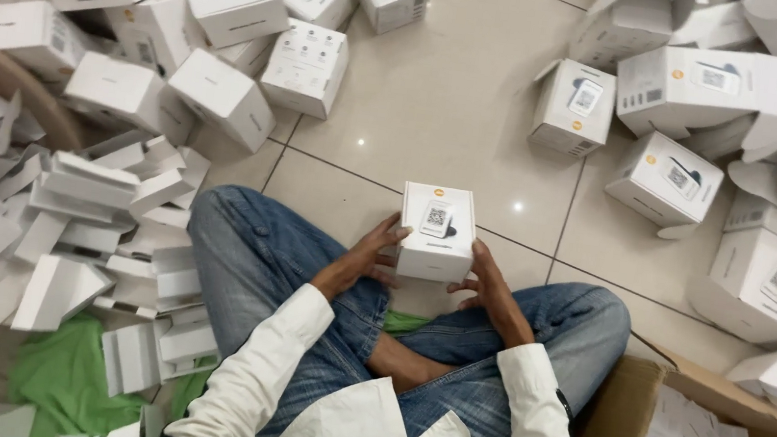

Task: The person packages electronic devices into white cardboard boxes with inserts and manuals.

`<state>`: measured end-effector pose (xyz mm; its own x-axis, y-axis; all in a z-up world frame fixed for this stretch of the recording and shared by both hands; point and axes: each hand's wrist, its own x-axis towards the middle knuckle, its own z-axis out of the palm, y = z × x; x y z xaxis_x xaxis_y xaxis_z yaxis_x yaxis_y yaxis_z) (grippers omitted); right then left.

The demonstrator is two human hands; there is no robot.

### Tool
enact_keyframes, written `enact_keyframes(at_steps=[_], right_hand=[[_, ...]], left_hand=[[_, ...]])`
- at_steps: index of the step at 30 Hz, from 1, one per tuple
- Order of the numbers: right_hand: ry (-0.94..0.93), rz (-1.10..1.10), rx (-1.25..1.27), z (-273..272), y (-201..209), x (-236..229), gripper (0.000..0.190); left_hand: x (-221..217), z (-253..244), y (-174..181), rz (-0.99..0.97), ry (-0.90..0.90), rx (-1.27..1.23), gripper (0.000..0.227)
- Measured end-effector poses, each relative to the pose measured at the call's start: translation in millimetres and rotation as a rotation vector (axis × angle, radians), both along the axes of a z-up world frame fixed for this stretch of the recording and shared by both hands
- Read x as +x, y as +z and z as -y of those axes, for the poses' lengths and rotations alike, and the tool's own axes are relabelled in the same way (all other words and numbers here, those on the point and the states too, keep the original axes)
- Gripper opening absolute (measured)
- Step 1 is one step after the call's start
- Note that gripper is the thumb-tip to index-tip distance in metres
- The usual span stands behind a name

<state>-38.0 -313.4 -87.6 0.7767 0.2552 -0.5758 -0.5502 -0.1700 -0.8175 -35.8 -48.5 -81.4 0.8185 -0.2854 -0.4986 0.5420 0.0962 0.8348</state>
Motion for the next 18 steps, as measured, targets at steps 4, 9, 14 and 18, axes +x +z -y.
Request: enact_keyframes(at_steps=[4,9,14,18], right_hand=[[-0.047,-0.025,-0.084,-11.2,5.9,6.8,0.097],[0.014,-0.012,-0.186,-50.3,19.3,46.1,0.099],[0.297,0.396,-0.064,-180.6,117.5,122.4,0.095],[0.422,0.654,0.252,-295.7,190.8,167.0,0.082]], left_hand=[[-12.1,-0.4,2.9,-0.027,0.049,0.131,0.118],[-6.2,-36.9,13.5,0.046,0.182,0.211,0.11],[18.2,-141.6,88.7,0.3,0.488,0.292,0.099],[46.8,-238.8,130.8,0.561,0.76,0.208,0.086]])
